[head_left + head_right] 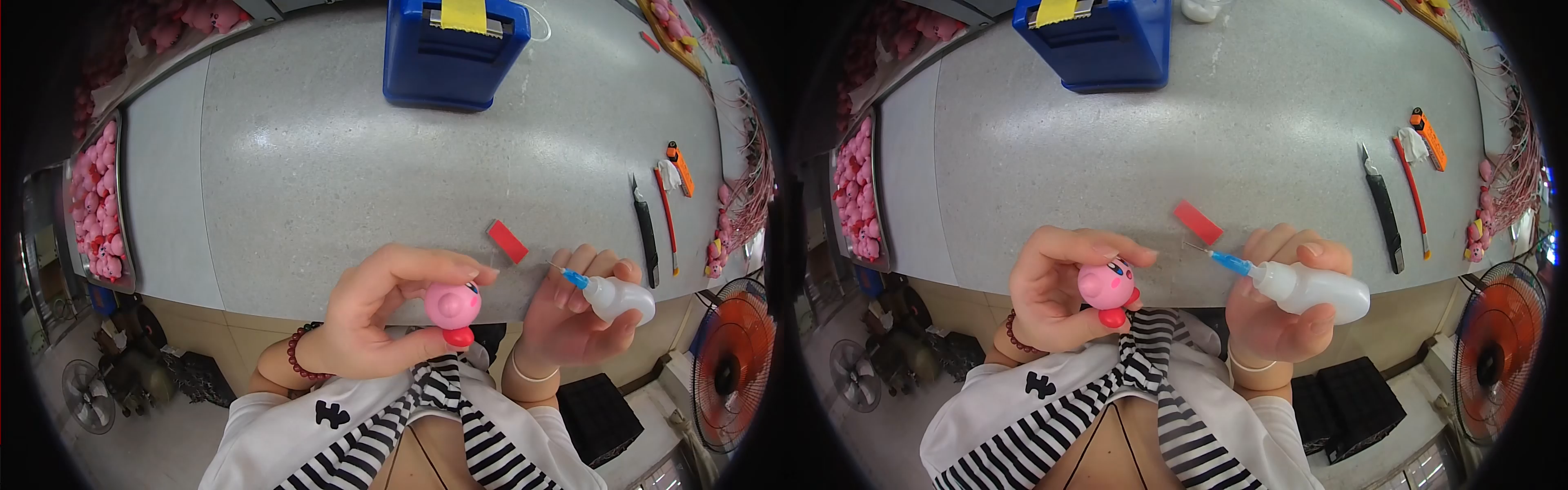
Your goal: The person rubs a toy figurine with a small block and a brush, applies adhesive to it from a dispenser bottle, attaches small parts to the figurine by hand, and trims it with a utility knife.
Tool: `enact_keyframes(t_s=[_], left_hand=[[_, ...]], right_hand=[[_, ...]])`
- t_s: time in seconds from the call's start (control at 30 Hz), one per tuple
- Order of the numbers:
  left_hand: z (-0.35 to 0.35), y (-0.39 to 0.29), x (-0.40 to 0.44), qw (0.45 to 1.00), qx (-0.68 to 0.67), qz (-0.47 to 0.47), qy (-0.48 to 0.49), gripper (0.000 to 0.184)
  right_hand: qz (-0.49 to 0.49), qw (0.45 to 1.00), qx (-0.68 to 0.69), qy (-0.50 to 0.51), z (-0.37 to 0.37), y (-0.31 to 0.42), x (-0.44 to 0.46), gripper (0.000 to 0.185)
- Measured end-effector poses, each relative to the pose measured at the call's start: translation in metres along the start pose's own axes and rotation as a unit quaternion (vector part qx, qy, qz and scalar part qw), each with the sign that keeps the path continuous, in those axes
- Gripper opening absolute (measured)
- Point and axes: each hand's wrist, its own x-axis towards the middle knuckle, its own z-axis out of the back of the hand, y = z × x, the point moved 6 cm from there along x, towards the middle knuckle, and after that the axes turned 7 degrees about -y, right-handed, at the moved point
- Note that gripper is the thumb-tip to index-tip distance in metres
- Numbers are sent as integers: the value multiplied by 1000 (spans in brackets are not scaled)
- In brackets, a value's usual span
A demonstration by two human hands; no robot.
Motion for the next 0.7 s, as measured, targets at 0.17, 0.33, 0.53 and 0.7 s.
enact_keyframes(t_s=[0.17,0.33,0.53,0.7], left_hand=[[1,-5,3,988,106,-84,73,60],[3,-4,2,990,99,-70,70,62],[6,6,-3,996,-39,40,-75,54],[6,-10,6,987,104,-78,90,42]], right_hand=[[-1,1000,1,-2,0,0,0,42],[-2,1000,3,2,0,0,1,42],[-2,1000,4,3,0,0,0,43],[-1,1000,11,10,0,0,1,42]])
